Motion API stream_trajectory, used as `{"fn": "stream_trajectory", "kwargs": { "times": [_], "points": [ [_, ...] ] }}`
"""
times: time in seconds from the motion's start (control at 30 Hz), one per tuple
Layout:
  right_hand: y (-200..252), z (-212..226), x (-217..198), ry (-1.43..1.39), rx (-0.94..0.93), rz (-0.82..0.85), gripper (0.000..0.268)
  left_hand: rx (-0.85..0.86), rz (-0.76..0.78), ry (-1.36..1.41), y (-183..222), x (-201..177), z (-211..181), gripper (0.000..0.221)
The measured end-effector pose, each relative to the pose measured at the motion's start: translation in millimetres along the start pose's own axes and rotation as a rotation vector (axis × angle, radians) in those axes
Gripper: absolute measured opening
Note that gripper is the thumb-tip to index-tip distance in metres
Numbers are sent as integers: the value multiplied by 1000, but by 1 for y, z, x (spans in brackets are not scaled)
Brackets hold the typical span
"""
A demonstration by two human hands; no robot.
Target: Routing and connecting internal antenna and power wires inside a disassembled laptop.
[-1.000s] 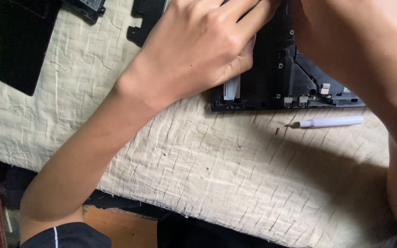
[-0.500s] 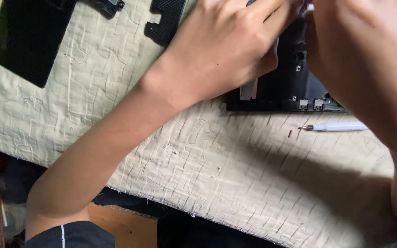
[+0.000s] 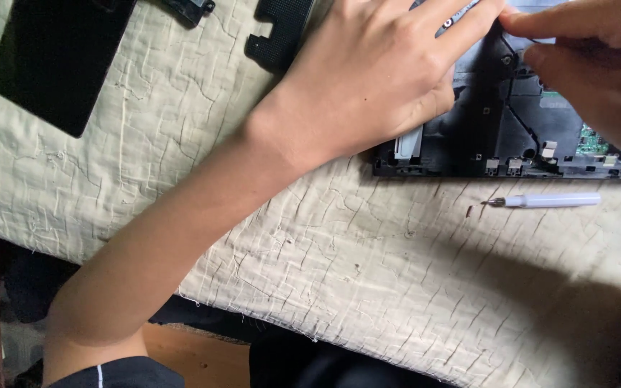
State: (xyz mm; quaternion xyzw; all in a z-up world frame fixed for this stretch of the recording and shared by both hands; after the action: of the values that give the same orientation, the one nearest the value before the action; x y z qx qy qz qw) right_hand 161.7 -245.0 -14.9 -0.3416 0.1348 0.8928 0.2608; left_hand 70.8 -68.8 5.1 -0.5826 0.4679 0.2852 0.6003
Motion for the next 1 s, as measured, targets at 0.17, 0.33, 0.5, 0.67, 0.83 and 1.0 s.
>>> {"fn": "stream_trajectory", "kwargs": {
  "times": [0.17, 0.33, 0.5, 0.67, 0.83, 1.0],
  "points": [
    [3, 44, -5, 260, 55, 37, 30, 20, 45, -63, -2, 3, -2, 54],
    [14, 36, 2, 325, -123, -92, 23, 20, 48, -101, -2, 3, -3, 62],
    [34, 61, 19, 694, -220, -143, 26, 42, 55, -173, -4, -2, -4, 56],
    [36, 59, 25, 660, -335, -269, 22, 41, 116, -136, -3, -3, 1, 52],
    [39, 59, 25, 723, -347, -283, 14, 32, 99, 69, -5, -7, 6, 42],
    [44, 57, 25, 824, -333, -286, 15, 50, 122, 149, -6, -12, 8, 42]
  ]
}}
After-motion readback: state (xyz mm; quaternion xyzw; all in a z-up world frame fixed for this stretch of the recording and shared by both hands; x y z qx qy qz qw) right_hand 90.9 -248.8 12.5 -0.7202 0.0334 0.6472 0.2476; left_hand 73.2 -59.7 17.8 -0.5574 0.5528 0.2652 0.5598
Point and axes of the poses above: each hand's wrist, its own y-axis away from the middle knuckle, its own x-axis out of the palm, z = x × y, the point moved 6 cm from there along -y, towards the middle knuckle, and after that the axes turned 10 degrees about -x, right-handed, at the moved point
